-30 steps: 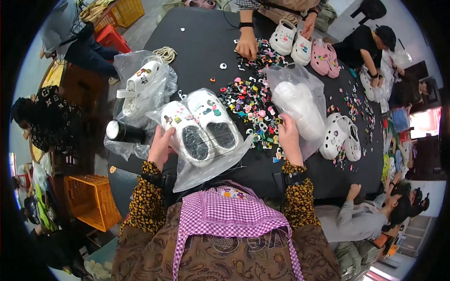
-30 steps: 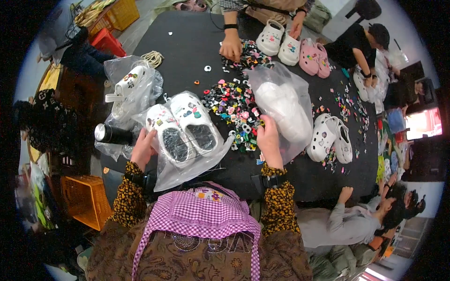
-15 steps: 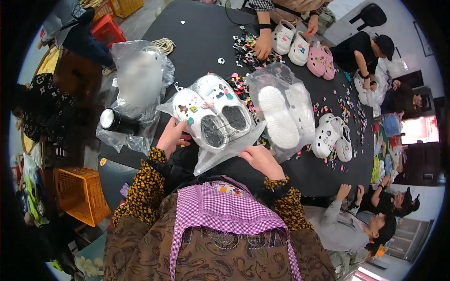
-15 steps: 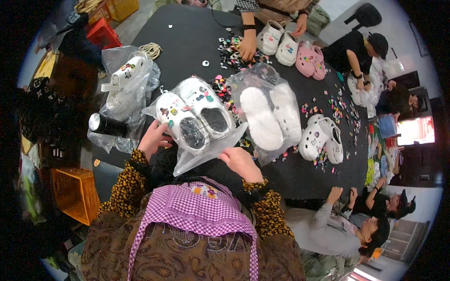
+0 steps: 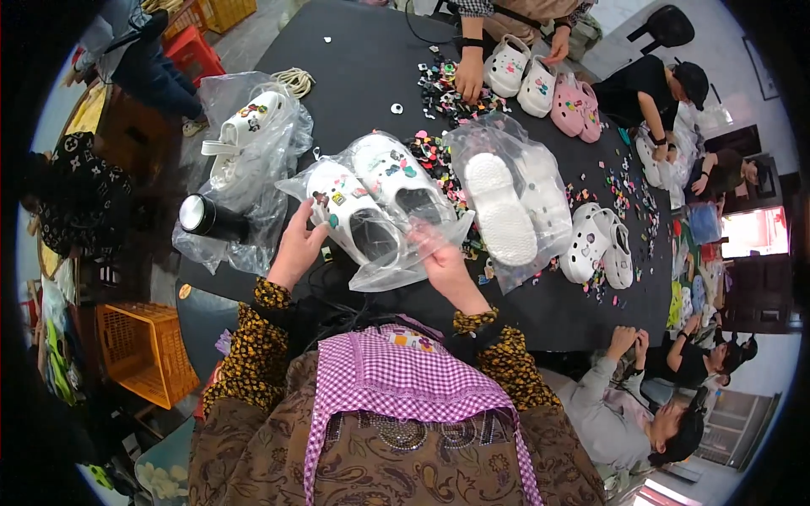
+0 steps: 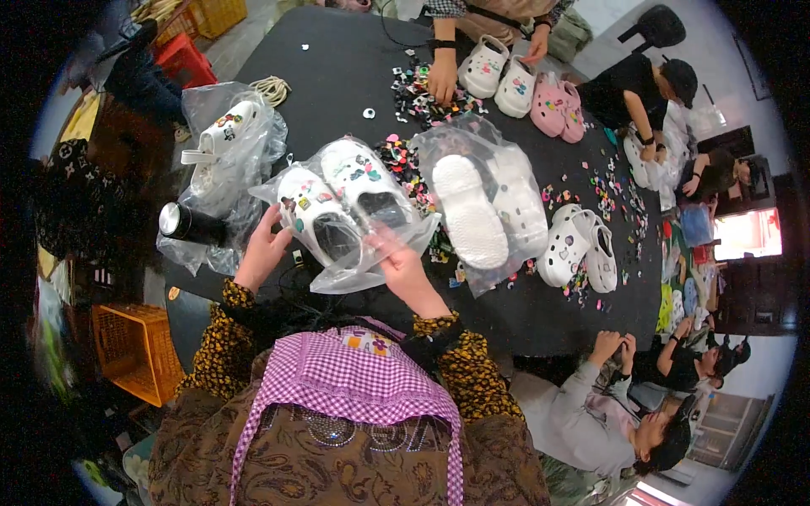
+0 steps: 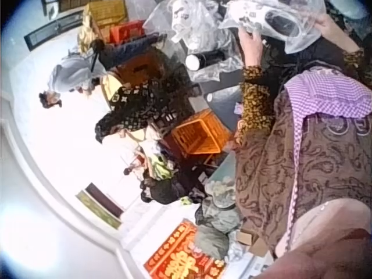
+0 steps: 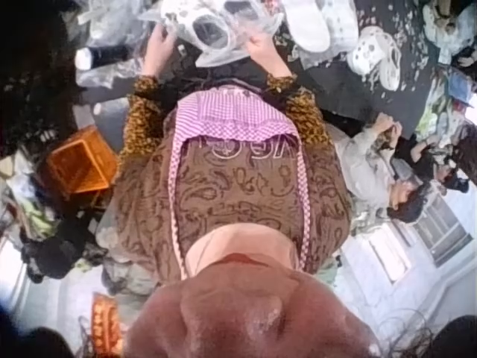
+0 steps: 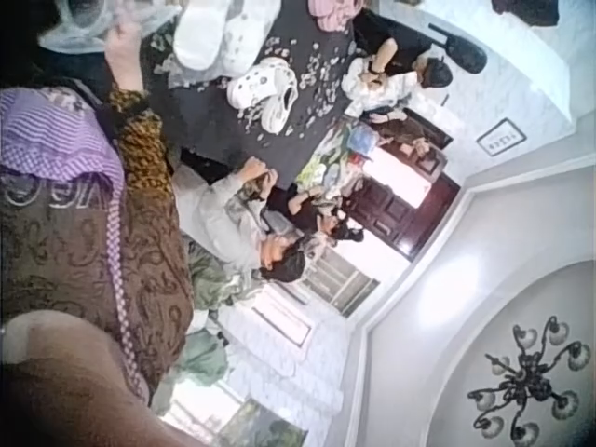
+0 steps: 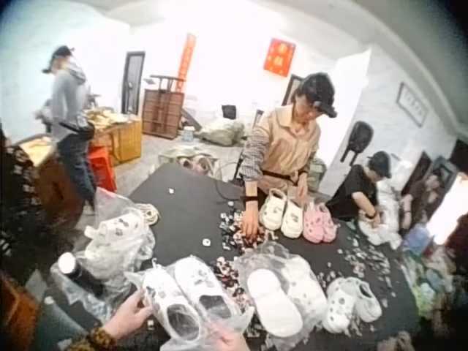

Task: Manually attaching decorative charms to rubber clog shoes and packaging them in plastic bags.

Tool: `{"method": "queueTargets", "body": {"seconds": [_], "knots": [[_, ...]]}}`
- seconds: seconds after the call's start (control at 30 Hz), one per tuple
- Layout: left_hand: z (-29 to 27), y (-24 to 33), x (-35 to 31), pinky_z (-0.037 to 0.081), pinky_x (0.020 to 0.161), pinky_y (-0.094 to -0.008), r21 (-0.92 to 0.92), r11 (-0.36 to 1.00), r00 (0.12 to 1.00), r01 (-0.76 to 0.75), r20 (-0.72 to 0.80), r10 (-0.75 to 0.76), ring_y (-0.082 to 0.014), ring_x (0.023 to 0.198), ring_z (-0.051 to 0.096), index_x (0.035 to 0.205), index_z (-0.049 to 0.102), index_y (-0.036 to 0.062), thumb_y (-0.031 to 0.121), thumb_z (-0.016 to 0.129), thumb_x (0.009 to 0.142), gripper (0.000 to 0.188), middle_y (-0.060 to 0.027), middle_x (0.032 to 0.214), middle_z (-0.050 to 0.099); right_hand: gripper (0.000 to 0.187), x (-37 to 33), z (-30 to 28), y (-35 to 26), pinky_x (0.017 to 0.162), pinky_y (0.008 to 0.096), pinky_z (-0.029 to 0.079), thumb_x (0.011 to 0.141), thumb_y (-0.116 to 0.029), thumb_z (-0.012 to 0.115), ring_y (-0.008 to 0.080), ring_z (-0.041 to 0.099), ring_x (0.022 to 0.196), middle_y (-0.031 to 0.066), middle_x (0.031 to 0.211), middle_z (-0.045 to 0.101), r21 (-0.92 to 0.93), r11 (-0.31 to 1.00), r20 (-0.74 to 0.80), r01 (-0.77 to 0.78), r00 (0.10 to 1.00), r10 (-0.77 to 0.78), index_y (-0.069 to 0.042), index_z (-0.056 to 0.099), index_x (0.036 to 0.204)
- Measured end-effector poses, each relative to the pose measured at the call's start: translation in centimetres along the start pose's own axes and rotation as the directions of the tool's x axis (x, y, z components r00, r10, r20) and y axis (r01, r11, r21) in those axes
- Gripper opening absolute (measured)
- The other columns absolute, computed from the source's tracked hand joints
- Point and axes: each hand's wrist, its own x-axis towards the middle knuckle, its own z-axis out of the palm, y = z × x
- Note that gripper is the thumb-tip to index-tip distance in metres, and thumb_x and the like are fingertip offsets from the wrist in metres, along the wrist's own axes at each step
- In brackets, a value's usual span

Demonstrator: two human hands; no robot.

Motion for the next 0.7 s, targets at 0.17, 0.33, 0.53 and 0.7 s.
{"method": "queueTargets", "body": {"seconds": [0.17, 0.33, 0.53, 0.7], "knots": [[0.6, -0.4, 0.1, 0.050, 0.077, -0.0307, 0.169, 0.969, 0.982, -0.178, 0.095, 0.164, -0.0285, 0.101, 0.055, 0.132, 0.039, 0.0019, 0.013, 0.060, 0.082, 0.056, -0.0245, 0.129, 0.039, 0.054, 1.5, 2.5, 1.1, 0.096, 0.0445, 0.039, 0.080, -0.026, 0.063, 0.0391, 0.049, 0.113, 0.0241, 0.121, 0.051, -0.653, 0.756, -0.039, -0.046, 0.999, 0.027, 0.003, 0.049, 0.123], [1.0, -0.4, -0.6, 0.049, 0.077, -0.0309, 0.219, 0.958, 0.980, -0.183, 0.113, 0.161, -0.0283, 0.095, 0.055, 0.131, 0.040, 0.0008, 0.014, 0.061, 0.082, 0.054, -0.0220, 0.131, 0.036, 0.052, 3.3, 3.8, 2.3, 0.088, 0.0468, 0.042, 0.081, -0.029, 0.057, 0.0393, 0.052, 0.101, 0.0232, 0.115, 0.054, -0.829, 0.559, -0.028, 0.019, 0.997, -0.076, 0.003, 0.049, 0.122], [-0.8, 2.4, 0.3, 0.049, 0.073, -0.0308, 0.167, 0.981, 0.987, -0.100, 0.142, 0.077, -0.0229, 0.079, 0.060, 0.117, 0.054, -0.0011, 0.016, 0.060, 0.083, 0.038, -0.0171, 0.109, 0.059, 0.031, 3.5, 2.8, 6.0, 0.078, 0.0481, 0.041, 0.072, -0.015, 0.057, 0.0367, 0.049, 0.090, 0.0181, 0.094, 0.052, -0.792, 0.610, -0.067, -0.019, 0.996, -0.057, 0.001, 0.055, 0.098], [-3.4, 3.2, 2.1, 0.049, 0.076, -0.0282, 0.047, 0.988, 0.987, -0.150, -0.042, 0.152, -0.0172, 0.086, 0.062, 0.108, 0.058, -0.0047, 0.018, 0.058, 0.088, 0.030, -0.0139, 0.097, 0.065, 0.027, 1.7, 0.3, 4.2, 0.078, 0.0451, 0.042, 0.073, -0.014, 0.054, 0.0327, 0.053, 0.090, 0.0157, 0.095, 0.055, -0.881, 0.423, 0.076, 0.210, 0.947, -0.314, -0.003, 0.058, 0.097]]}}
